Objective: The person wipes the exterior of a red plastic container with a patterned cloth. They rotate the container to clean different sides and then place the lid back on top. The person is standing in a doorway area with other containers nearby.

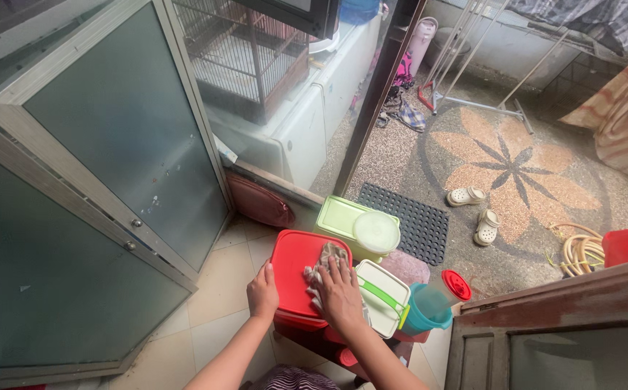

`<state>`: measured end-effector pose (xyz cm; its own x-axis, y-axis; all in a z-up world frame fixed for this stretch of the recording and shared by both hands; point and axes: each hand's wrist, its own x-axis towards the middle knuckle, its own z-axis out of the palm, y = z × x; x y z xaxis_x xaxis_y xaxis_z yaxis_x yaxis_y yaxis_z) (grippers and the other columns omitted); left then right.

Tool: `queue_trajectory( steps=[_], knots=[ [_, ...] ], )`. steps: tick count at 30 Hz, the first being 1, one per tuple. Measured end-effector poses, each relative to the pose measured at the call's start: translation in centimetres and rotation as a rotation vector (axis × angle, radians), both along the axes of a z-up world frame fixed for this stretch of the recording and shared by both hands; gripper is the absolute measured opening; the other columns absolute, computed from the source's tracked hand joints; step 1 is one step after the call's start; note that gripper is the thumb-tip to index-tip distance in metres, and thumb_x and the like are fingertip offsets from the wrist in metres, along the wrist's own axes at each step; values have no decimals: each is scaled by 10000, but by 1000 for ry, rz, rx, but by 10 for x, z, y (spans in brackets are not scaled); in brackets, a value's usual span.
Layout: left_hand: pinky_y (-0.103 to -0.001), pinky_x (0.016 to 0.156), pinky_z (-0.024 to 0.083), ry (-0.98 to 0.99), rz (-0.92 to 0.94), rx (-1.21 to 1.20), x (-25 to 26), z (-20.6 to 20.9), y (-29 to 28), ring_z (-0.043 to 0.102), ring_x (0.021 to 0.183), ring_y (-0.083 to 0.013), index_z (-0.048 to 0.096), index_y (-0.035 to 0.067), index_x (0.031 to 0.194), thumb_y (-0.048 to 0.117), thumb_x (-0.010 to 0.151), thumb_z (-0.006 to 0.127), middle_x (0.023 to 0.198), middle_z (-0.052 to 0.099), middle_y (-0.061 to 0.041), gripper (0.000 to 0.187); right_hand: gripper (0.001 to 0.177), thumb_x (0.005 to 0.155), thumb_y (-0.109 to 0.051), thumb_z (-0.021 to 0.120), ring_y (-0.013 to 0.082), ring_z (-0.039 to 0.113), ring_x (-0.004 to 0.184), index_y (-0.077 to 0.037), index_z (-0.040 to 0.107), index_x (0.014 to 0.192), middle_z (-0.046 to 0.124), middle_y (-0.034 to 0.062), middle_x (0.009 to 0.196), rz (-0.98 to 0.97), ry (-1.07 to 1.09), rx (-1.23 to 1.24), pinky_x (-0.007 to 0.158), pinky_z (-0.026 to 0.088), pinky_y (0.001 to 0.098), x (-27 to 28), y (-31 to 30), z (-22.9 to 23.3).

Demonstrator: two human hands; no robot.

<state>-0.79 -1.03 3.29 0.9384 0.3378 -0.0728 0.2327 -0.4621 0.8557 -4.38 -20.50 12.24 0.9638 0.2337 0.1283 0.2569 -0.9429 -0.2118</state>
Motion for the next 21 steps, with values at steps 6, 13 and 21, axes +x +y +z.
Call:
queue_trajectory(
  steps=[6,13,21],
  knots=[
    [-492,916,528,-24,-14,47,2,-6,1,689,1034,-416,691,146,1288,401,1056,356,1124,737,-189,481,721,862,-437,723,422,310,1473,-90,475,1444,367,219,1577,-118,98,-84,1208,205,519,40,15,5],
    [-509,898,527,-50,-21,76,2,-7,2,688,1006,-427,696,156,1288,402,1062,343,1098,737,-195,486,523,971,-340,599,409,343,1475,-85,547,1424,418,215,1576,-48,-114,62,1212,227,517,70,48,-27],
    [-493,901,536,-75,-1,45,2,-20,-1,685,1040,-423,697,104,1258,453,1060,356,1144,727,-194,526,510,931,-242,576,381,370,1467,-87,580,1417,463,170,1562,238,-95,70,1209,226,514,59,62,-14]
  ],
)
